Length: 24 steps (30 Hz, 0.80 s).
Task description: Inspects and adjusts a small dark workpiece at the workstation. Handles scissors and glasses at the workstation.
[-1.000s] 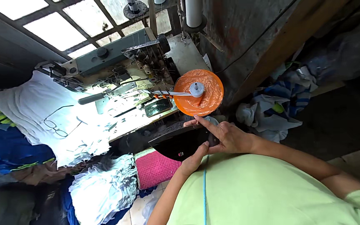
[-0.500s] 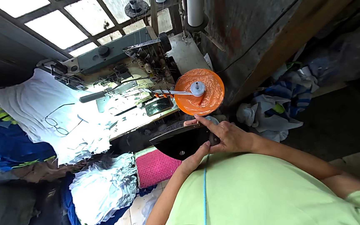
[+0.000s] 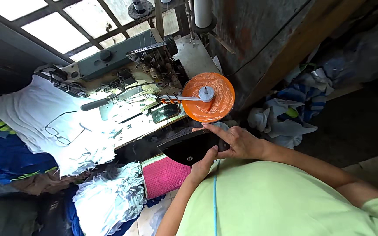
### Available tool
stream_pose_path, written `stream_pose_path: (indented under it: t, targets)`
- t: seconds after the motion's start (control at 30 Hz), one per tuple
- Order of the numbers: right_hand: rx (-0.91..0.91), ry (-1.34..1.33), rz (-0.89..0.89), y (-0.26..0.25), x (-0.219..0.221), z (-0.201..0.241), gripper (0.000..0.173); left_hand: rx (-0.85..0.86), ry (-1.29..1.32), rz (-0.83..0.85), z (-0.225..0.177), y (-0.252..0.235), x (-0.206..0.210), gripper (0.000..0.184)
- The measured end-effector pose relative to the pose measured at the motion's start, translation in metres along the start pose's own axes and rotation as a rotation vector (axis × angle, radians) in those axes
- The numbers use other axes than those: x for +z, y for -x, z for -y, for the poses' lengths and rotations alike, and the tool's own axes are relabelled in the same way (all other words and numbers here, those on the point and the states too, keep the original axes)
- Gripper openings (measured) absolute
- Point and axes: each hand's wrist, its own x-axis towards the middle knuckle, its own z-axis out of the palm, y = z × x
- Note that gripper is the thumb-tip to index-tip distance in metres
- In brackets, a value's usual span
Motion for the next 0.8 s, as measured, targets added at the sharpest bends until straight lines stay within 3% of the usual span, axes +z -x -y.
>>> stream_pose_path:
  t: [0.2, 0.27, 0.33, 0.4, 0.43, 0.53, 0.57, 0.63, 0.67, 0.73, 0.8]
  targets:
    - [0.05, 0.049, -0.167, 0.0, 0.002, -0.01, 0.077, 0.1, 0.072, 0.127, 0.005, -0.012, -0.003, 0.015]
    - [0.196, -0.199, -0.222, 0.0, 0.0, -0.012, 0.081, 0.094, 0.184, 0.229, 0.006, -0.022, -0.007, 0.032]
    - [0.362, -0.595, -0.237, -0.001, -0.003, -0.011, 0.082, 0.03, 0.348, 0.248, 0.006, -0.027, -0.008, 0.037]
    - [0.442, -0.894, -0.181, 0.001, -0.007, -0.009, 0.078, -0.032, 0.421, 0.199, 0.004, -0.027, -0.006, 0.019]
    - [0.435, -0.922, -0.144, 0.003, -0.008, -0.009, 0.078, -0.05, 0.412, 0.174, 0.001, -0.027, -0.004, 0.014]
    - [0.255, -0.652, -0.035, 0.011, -0.009, -0.009, 0.084, -0.039, 0.38, 0.071, 0.0, -0.022, -0.002, 0.016]
    - [0.196, -0.52, -0.009, 0.013, -0.01, -0.008, 0.086, -0.014, 0.364, 0.017, 0.004, -0.017, -0.004, 0.006]
    - [0.134, -0.29, 0.039, 0.012, -0.012, -0.001, 0.093, 0.069, 0.223, 0.09, 0.009, -0.013, -0.015, 0.049]
    - [0.116, -0.201, 0.052, 0.011, -0.013, 0.001, 0.094, 0.107, 0.156, 0.126, 0.008, -0.014, -0.016, 0.059]
    - [0.099, -0.075, 0.055, 0.008, -0.014, 0.003, 0.095, 0.151, 0.055, 0.109, 0.005, -0.01, -0.015, 0.044]
    - [0.092, -0.012, 0.039, 0.005, -0.015, 0.004, 0.095, 0.15, -0.169, -0.053, 0.001, 0.002, -0.012, 0.009]
